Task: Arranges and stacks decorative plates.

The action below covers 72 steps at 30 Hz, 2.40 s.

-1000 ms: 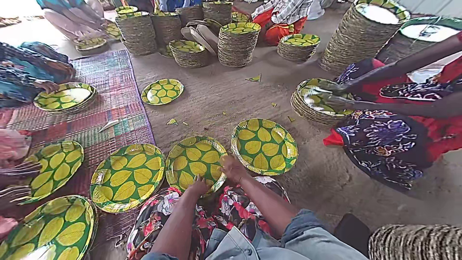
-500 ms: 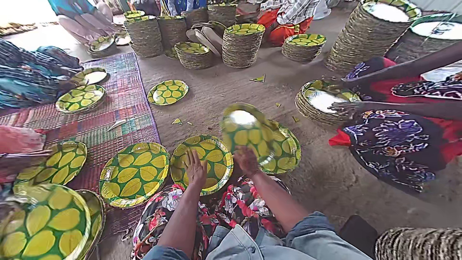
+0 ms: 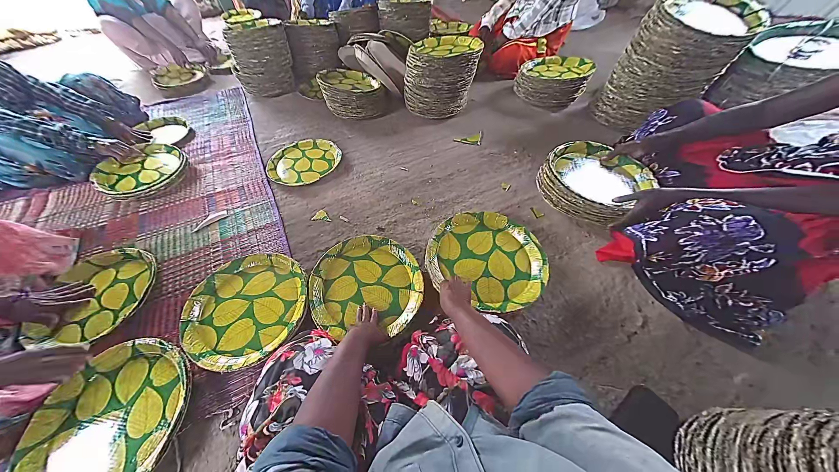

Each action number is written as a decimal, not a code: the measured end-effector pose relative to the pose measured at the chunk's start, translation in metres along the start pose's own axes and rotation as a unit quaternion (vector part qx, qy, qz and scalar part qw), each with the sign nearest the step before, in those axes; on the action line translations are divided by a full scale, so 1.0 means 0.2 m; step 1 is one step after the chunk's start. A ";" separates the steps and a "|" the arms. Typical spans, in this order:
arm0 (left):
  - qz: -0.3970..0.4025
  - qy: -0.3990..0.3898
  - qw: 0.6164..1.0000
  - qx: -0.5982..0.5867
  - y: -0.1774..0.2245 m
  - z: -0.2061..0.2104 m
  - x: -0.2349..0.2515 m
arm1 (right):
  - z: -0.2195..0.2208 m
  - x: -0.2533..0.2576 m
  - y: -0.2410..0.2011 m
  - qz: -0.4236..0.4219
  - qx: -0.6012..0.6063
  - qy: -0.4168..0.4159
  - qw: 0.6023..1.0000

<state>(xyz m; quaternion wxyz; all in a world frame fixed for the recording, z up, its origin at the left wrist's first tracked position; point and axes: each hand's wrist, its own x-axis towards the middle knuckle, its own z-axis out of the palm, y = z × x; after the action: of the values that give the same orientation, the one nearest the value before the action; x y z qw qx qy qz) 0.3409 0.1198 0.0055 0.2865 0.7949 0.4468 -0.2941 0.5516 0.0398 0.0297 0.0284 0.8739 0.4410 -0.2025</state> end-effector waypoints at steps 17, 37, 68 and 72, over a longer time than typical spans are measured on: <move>0.048 0.356 0.930 -0.074 -0.04 -0.10 -0.03 | 0.16 0.00 -0.13 -0.417 -0.054 -0.071 0.905; 0.099 0.623 0.770 -0.094 0.01 -0.12 0.01 | 0.04 -0.06 -0.05 -0.329 0.094 0.247 0.907; 0.045 0.372 0.923 -0.089 -0.01 -0.11 -0.02 | 0.18 0.00 -0.17 -0.386 -0.042 -0.047 0.920; -0.004 0.092 0.995 -0.035 0.02 -0.04 0.00 | 0.09 0.00 -0.11 -0.196 -0.019 0.009 0.980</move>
<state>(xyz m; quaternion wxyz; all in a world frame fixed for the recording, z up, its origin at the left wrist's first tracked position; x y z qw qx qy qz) 0.3458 0.1241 0.0120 0.2702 0.8065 0.4843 -0.2049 0.5280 0.0500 0.0154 0.0008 0.7717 0.6075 -0.1884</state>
